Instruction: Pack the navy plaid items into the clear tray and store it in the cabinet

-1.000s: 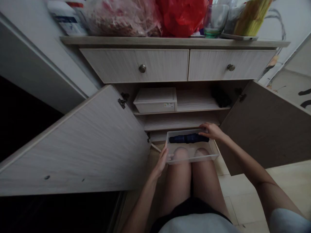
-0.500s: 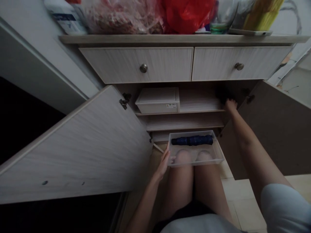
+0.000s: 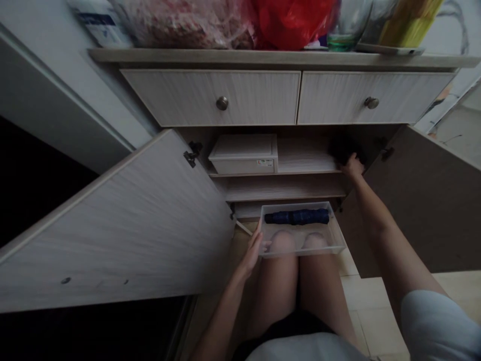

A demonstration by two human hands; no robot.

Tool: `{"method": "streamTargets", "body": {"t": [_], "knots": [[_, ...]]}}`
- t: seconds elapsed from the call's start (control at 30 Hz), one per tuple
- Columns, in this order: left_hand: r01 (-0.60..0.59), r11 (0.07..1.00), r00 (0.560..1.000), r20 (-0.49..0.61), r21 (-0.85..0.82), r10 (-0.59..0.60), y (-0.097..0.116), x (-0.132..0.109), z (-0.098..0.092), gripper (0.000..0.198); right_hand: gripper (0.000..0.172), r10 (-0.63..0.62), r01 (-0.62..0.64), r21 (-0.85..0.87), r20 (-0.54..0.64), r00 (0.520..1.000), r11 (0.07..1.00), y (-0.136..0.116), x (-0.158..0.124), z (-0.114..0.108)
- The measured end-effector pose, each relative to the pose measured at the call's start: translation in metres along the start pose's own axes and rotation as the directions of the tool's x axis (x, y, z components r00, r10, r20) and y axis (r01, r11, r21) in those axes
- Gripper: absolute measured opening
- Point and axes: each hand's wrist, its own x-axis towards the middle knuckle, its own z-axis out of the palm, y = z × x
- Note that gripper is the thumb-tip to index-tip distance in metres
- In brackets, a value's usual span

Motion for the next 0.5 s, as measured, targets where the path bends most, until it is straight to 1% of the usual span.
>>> {"method": "streamTargets", "body": {"t": [0.1, 0.17, 0.23, 0.3, 0.33, 0.37, 0.43, 0.5], "knots": [[-0.004, 1.000, 1.000, -0.007, -0.004, 0.004, 0.001, -0.002, 0.001, 0.072, 0.065, 0.033, -0.025, 0.161, -0.050, 0.998, 0.987, 0.004, -0.010, 0.000], [-0.006, 1.000, 1.000, -0.005, -0.017, 0.006, 0.001, -0.002, 0.000, 0.071, 0.060, 0.029, -0.008, 0.318, -0.063, 0.998, 0.948, 0.007, -0.022, -0.002], [0.001, 1.000, 1.000, -0.006, -0.023, -0.001, 0.000, -0.001, -0.001, 0.071, 0.059, -0.031, 0.045, 0.497, -0.037, 0.999, 0.867, 0.013, -0.038, -0.006], [0.020, 1.000, 1.000, -0.015, -0.017, -0.020, -0.001, -0.001, -0.002, 0.073, 0.061, -0.178, 0.127, 0.643, 0.015, 0.984, 0.755, 0.021, -0.060, -0.014], [0.030, 0.999, 0.999, -0.020, -0.013, -0.031, -0.002, 0.000, -0.002, 0.075, 0.061, -0.278, 0.177, 0.690, 0.037, 0.960, 0.702, 0.027, -0.073, -0.020], [0.037, 0.999, 0.999, -0.023, -0.011, -0.037, -0.002, 0.000, -0.002, 0.076, 0.061, -0.386, 0.233, 0.719, 0.052, 0.921, 0.654, 0.032, -0.086, -0.026], [0.028, 1.000, 0.999, -0.018, -0.011, -0.028, -0.003, 0.000, -0.002, 0.076, 0.061, -0.577, 0.349, 0.735, 0.070, 0.814, 0.582, 0.042, -0.114, -0.042], [0.005, 1.000, 1.000, -0.007, -0.007, -0.005, -0.004, -0.001, -0.002, 0.072, 0.059, -0.711, 0.426, 0.725, 0.124, 0.692, 0.541, 0.049, -0.140, -0.056]]}}
